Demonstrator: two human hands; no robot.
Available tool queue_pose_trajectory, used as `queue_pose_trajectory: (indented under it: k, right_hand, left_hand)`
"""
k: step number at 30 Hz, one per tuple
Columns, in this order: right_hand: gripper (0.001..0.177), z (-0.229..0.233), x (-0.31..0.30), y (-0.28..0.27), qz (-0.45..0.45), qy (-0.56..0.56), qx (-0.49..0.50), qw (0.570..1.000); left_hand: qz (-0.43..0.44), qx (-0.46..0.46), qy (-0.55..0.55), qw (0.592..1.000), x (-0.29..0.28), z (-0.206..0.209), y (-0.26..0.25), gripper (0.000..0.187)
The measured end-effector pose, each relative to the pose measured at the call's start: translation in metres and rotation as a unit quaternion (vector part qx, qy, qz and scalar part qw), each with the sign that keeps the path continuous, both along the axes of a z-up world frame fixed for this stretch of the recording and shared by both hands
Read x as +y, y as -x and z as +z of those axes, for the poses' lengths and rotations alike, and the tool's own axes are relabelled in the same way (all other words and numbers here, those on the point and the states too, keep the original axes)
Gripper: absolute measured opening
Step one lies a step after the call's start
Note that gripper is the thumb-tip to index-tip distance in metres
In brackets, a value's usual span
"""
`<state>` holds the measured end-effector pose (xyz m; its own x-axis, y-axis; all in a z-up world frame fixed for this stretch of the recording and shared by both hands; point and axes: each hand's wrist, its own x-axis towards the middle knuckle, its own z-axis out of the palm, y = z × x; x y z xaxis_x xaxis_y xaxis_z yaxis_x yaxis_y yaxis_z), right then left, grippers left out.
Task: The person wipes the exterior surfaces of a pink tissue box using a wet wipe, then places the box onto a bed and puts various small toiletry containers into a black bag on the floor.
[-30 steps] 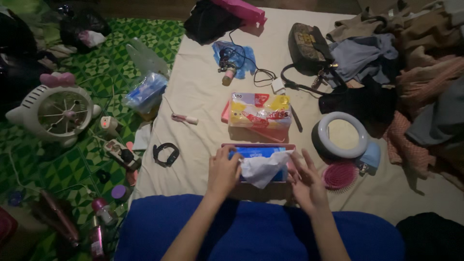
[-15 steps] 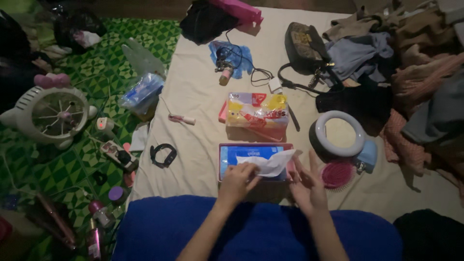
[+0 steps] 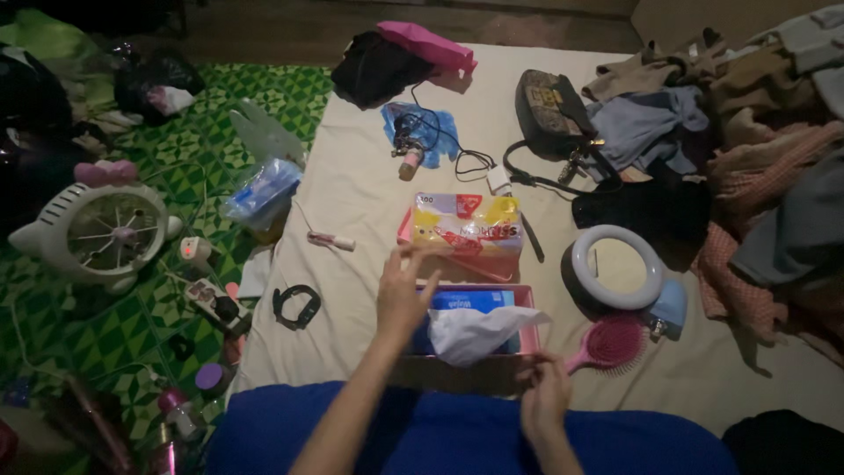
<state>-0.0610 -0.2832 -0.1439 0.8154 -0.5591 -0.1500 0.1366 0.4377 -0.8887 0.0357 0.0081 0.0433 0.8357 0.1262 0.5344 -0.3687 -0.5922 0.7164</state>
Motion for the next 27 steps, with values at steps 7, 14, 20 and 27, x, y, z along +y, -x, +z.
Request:
queue_pose_trajectory:
  k: [7, 14, 20, 27]
  right_hand:
    - [0.018, 0.029, 0.026, 0.013, -0.047, 0.341, -0.044, 0.938]
    - [0.014, 0.089, 0.031, 0.000, -0.116, 0.670, -0.109, 0.725]
    - [0.023, 0.093, 0.008, -0.025, 0.016, 0.543, 0.028, 0.839]
    - [0.016, 0.073, 0.011, -0.028, 0.032, 0.517, 0.004, 0.856]
  left_hand:
    - [-0.025, 0.090, -0.038, 0.995, -0.007, -0.016, -0.065, 0.048]
    - [-0.020, 0.086, 0.035, 0.995, 0.000, -0.070, -0.097, 0.029]
    - [0.037, 0.036, 0.122, 0.991, 0.051, -0.049, -0.128, 0.025]
    - [0.079, 0.179, 0.001, 0.981, 0.102, -0.015, -0.141, 0.057]
